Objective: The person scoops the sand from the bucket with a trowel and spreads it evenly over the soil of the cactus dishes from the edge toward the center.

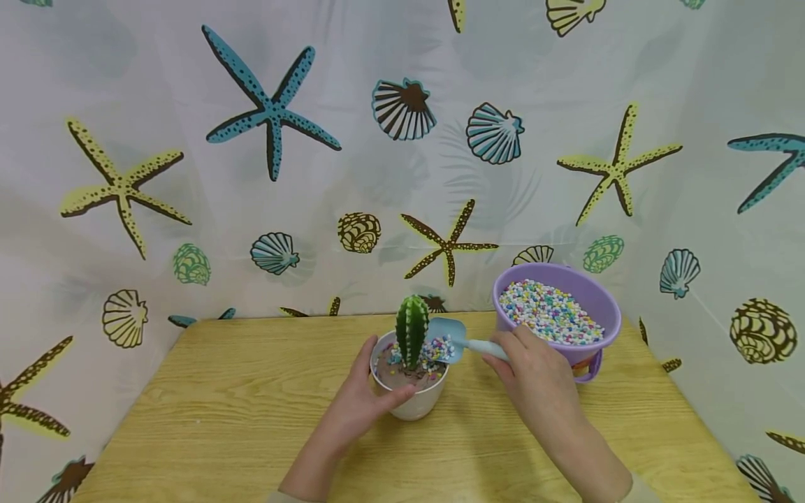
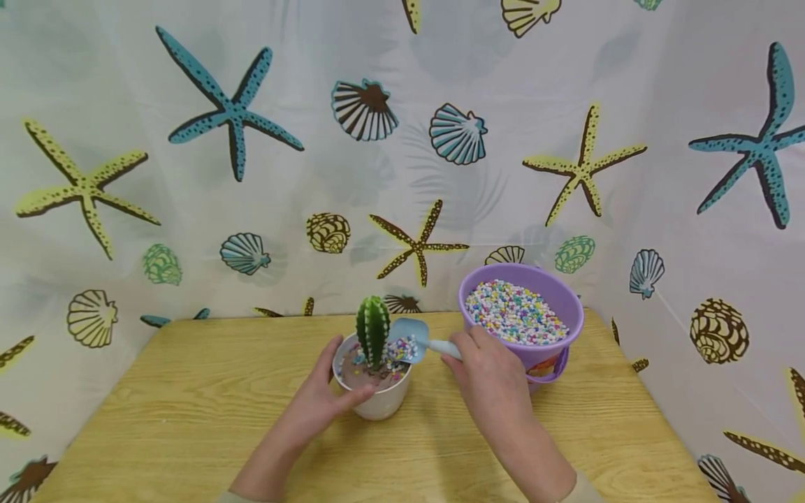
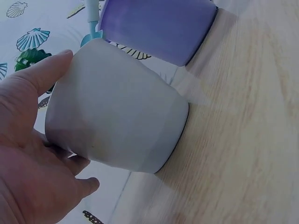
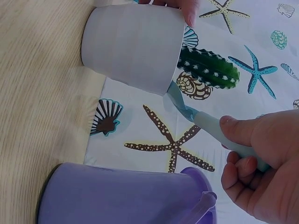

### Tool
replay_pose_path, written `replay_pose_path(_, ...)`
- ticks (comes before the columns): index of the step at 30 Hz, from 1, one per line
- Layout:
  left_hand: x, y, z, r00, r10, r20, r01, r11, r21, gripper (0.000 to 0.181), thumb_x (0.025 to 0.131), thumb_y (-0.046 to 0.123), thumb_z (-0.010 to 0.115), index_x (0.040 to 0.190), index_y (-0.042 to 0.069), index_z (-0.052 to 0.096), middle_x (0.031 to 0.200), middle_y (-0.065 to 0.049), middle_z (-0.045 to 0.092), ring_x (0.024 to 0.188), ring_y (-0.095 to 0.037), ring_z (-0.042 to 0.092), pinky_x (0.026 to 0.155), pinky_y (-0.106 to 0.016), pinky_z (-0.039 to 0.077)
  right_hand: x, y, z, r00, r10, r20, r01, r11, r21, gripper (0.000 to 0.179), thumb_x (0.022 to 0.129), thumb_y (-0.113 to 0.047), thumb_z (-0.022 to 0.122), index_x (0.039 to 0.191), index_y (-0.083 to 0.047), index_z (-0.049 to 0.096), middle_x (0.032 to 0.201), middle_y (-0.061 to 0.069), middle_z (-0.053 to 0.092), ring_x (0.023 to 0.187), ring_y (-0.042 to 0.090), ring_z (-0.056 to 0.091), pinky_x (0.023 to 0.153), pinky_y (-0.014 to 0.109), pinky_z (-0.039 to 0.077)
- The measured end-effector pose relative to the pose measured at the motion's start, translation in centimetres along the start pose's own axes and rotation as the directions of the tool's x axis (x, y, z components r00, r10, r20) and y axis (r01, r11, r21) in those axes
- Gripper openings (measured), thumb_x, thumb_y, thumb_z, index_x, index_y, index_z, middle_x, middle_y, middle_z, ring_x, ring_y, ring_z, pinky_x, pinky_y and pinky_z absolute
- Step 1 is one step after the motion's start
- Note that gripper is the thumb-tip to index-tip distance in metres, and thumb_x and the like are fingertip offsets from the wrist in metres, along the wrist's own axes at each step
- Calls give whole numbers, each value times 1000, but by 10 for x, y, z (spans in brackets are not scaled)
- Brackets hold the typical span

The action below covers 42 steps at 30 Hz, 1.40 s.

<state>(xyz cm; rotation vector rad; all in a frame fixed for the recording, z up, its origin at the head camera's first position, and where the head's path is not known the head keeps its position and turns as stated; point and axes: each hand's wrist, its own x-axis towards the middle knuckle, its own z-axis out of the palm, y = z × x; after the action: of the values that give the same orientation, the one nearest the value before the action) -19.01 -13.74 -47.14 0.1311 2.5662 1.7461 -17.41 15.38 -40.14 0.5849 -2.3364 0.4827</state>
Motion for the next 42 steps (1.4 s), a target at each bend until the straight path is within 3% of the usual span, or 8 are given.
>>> replay_pose_path(8, 1, 0, 6, 1000, 20, -14, -19, 997, 76, 129, 85, 48, 97, 178, 13, 15, 177, -26, 17, 158, -56, 29, 123, -72, 32, 0, 0, 0, 999, -25, -24, 25, 1000, -7, 31, 86, -11, 97, 107, -7, 75, 91, 1, 63, 71, 16, 60, 58, 33, 53)
replay_pose_path(16, -1, 1, 6, 999, 1, 33, -2, 1000, 21, 128, 85, 45, 98, 178, 15, 15, 181, -22, 13, 162, -53, 21, 125, -74, 25, 0, 0, 0, 999, -38, -31, 38, 999, -7, 31, 87, -11, 97, 108, -7, 74, 92, 2, 63, 71, 16, 61, 58, 33, 54)
replay_pose_path(24, -1, 1, 8, 1000, 28, -7, -28, 997, 76, 131, 83, 47, 99, 177, 10, 16, 177, -26, 18, 159, -53, 29, 123, -71, 33, 1, -1, 2, 998, -42, -43, 41, 999, -20, 33, 84, -9, 98, 108, -8, 75, 92, 1, 62, 72, 17, 62, 58, 33, 55)
replay_pose_path(30, -1, 3, 2, 999, 33, 42, -37, 995, 96, 129, 85, 48, 97, 177, 9, 15, 179, -25, 13, 159, -55, 28, 123, -72, 32, 0, 0, 3, 998, -45, -43, 44, 999, -30, 32, 86, -11, 97, 109, -7, 75, 92, 2, 61, 72, 18, 62, 58, 34, 55)
replay_pose_path(37, -3, 3, -2, 999, 32, 44, -34, 998, 59, 125, 85, 44, 98, 176, 10, 20, 176, -25, 30, 160, -49, 30, 126, -71, 27, 0, -2, 3, 998, -45, -41, 43, 998, -41, 34, 85, -11, 99, 110, -8, 77, 92, 2, 62, 72, 18, 62, 57, 34, 55)
replay_pose_path(42, -3, 3, 2, 999, 38, 18, -40, 995, 96, 126, 84, 46, 99, 176, 9, 20, 176, -27, 28, 158, -51, 33, 124, -71, 31, 0, -3, 2, 998, -47, -43, 45, 998, -42, 33, 85, -12, 99, 111, -8, 78, 92, 2, 61, 72, 18, 61, 57, 34, 54)
